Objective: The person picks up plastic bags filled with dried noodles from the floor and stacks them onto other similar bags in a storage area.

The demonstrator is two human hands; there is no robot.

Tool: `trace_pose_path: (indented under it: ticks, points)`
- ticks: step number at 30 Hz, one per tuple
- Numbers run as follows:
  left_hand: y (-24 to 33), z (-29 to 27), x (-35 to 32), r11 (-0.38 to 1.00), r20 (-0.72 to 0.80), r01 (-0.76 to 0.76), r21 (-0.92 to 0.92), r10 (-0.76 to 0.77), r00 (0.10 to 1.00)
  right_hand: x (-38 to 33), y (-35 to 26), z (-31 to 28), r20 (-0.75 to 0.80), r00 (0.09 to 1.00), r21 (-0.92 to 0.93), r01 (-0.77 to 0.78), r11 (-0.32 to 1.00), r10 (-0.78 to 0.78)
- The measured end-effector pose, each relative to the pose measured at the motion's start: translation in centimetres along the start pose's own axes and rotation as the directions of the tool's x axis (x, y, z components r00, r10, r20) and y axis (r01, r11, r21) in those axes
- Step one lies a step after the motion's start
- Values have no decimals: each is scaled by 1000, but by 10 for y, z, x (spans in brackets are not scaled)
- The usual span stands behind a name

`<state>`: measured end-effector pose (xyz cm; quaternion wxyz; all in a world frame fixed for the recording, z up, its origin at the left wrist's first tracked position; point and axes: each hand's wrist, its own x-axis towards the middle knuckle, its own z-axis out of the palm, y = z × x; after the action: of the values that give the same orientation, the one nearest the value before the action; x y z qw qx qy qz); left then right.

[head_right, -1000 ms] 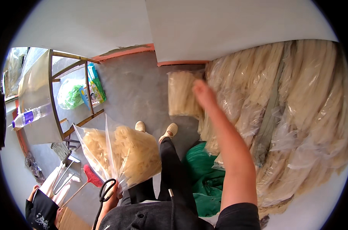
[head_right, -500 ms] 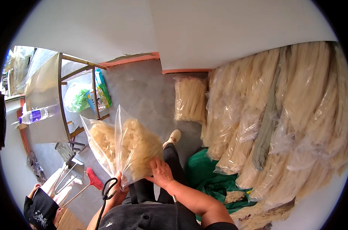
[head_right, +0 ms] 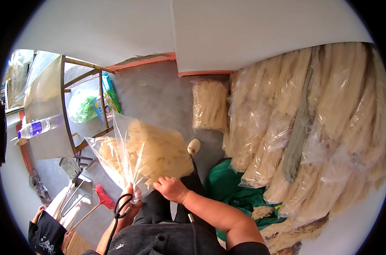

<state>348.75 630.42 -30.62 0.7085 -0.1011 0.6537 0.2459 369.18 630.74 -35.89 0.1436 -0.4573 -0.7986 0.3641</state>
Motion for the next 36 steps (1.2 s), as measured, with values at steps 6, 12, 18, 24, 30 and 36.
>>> trace_pose_path:
  ticks: [6, 12, 18, 24, 30, 36]
  points:
    - [-8, -6, 1, 1000, -22, 24, 3, -24, 999, -10, 13, 25, -34, 993, 88, 113, 990, -111]
    - [6, -25, -1, 999, 259, -32, -8, 33, 965, -12, 15, 14, -24, 997, 42, 71, 997, -70]
    - [-3, -51, 4, 991, 126, -76, -112, 90, 988, -11, 24, 13, 28, 997, 23, 67, 997, -68]
    - [-5, -68, 9, 991, 162, -44, -124, 64, 985, -1, 48, 31, 16, 1000, 59, 4, 998, -5]
    - [-4, -65, 11, 994, 111, -38, -103, 50, 993, 27, 116, 19, 152, 968, 149, -221, 964, 199]
    - [-3, -66, 16, 991, 113, -17, -136, 33, 993, 46, 265, -36, -268, 652, 58, -724, 688, 709]
